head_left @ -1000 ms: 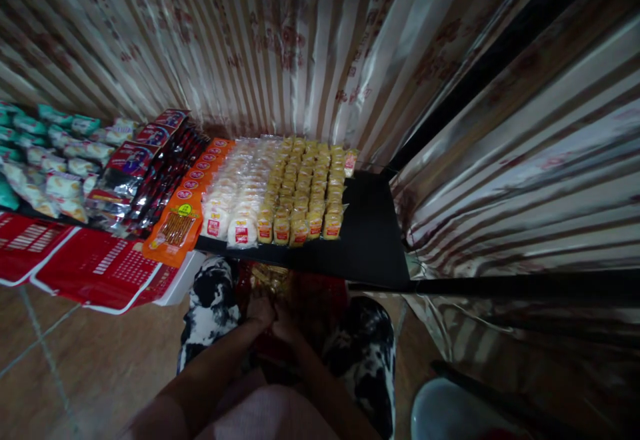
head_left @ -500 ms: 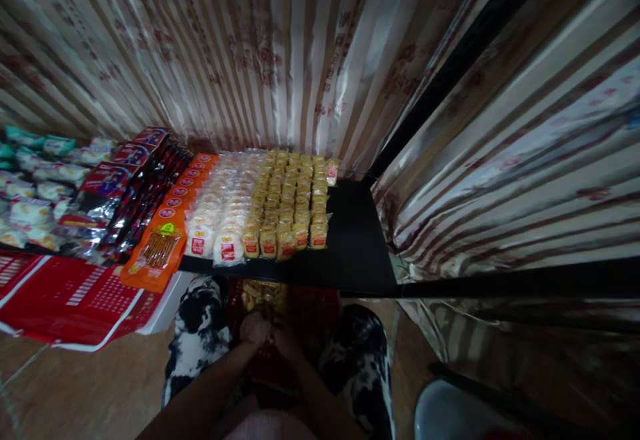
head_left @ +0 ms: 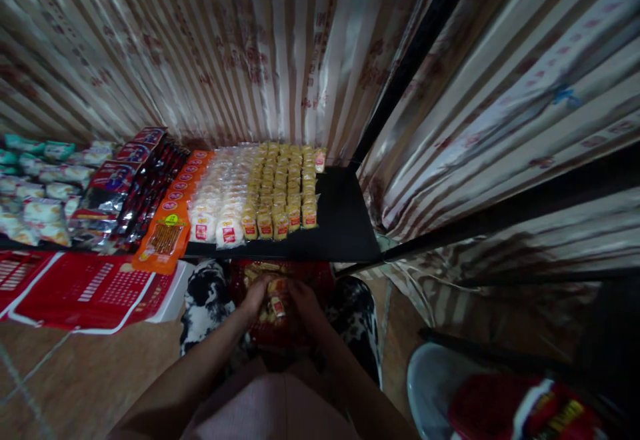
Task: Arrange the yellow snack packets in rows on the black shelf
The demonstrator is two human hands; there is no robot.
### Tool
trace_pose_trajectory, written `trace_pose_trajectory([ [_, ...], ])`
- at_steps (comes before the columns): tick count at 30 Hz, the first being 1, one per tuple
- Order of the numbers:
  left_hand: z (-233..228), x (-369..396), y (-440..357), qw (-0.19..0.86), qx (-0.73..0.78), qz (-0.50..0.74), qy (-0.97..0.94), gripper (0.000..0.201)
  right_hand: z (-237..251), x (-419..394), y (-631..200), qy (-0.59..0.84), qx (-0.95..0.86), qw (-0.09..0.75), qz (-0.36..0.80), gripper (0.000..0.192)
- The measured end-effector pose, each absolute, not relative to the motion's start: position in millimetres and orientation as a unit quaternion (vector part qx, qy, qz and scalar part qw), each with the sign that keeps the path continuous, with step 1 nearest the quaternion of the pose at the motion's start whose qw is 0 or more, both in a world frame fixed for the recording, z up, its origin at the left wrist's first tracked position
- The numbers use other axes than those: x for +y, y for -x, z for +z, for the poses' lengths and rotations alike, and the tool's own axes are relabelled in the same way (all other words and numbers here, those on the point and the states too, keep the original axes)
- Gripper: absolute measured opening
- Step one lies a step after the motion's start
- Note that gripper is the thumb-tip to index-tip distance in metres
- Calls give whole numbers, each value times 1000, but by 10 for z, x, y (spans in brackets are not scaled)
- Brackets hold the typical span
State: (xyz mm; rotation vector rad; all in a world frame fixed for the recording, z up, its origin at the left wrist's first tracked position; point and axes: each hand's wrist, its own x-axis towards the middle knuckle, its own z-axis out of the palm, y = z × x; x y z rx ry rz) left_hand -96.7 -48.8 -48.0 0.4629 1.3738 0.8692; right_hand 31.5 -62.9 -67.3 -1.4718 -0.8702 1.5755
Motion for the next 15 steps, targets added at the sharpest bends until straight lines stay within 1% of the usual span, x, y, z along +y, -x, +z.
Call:
trace_pose_trajectory([
  [4,-227,-453,1004,732,538,397,-130,18,-482,-612,-503,619,-435,396,521,27],
  [6,-120,-440,1015,753,513,393,-124,17,-407,-620,-569,630,-469,396,475,26],
  [9,25,-428,1016,772,486,389,-130,18,-306,-641,-634,635,-490,415,429,30],
  [11,123,-425,998,784,463,391,-136,19,-238,-652,-657,634,-469,437,433,34],
  [15,307,-430,887,800,412,415,-136,21,-96,-652,-658,588,-399,467,526,35],
])
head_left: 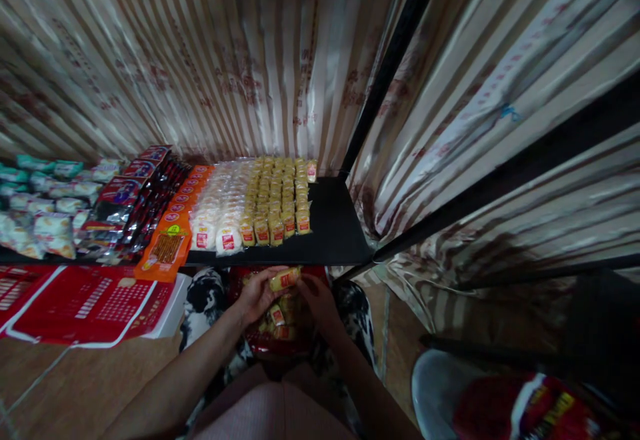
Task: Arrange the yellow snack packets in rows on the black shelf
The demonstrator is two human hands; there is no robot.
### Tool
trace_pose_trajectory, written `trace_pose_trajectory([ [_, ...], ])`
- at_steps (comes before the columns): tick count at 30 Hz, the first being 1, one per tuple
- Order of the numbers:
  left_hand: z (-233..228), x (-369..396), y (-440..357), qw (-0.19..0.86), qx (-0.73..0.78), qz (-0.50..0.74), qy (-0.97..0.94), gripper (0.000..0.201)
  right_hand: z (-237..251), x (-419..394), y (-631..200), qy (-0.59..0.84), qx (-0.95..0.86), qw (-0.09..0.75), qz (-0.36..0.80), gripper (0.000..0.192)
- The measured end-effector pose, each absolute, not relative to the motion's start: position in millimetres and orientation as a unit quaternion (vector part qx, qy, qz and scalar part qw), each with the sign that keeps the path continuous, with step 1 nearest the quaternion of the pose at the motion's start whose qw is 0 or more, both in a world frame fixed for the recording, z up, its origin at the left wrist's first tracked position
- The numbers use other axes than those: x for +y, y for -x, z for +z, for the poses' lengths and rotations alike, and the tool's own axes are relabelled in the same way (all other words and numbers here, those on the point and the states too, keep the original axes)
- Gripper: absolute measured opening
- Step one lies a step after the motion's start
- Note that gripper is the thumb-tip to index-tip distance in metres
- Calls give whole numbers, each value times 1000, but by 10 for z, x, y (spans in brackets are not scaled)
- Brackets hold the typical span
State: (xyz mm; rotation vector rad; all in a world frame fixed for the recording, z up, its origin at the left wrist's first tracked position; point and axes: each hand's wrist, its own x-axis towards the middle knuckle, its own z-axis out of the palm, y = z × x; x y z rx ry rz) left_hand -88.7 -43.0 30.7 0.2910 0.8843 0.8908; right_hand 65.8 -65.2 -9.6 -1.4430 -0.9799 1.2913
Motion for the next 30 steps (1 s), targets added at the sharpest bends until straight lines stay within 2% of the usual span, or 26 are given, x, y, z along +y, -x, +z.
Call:
trace_pose_trajectory([
  [5,463,-443,671,796,372,444,-174,28,32,-614,-670,544,-344,541,541,40],
  [10,571,-359,464,755,416,426,-274,38,193,-524,-845,539,-321,583,516,46],
  [16,644,61,181,616,451,418,-492,27,478,-204,-1101,547,-353,613,448,50],
  [24,889,677,-47,349,534,348,-686,31,544,425,-1309,550,-395,626,388,45],
  [30,1132,976,-193,293,543,262,-742,28,575,826,-1397,549,-384,627,398,55],
])
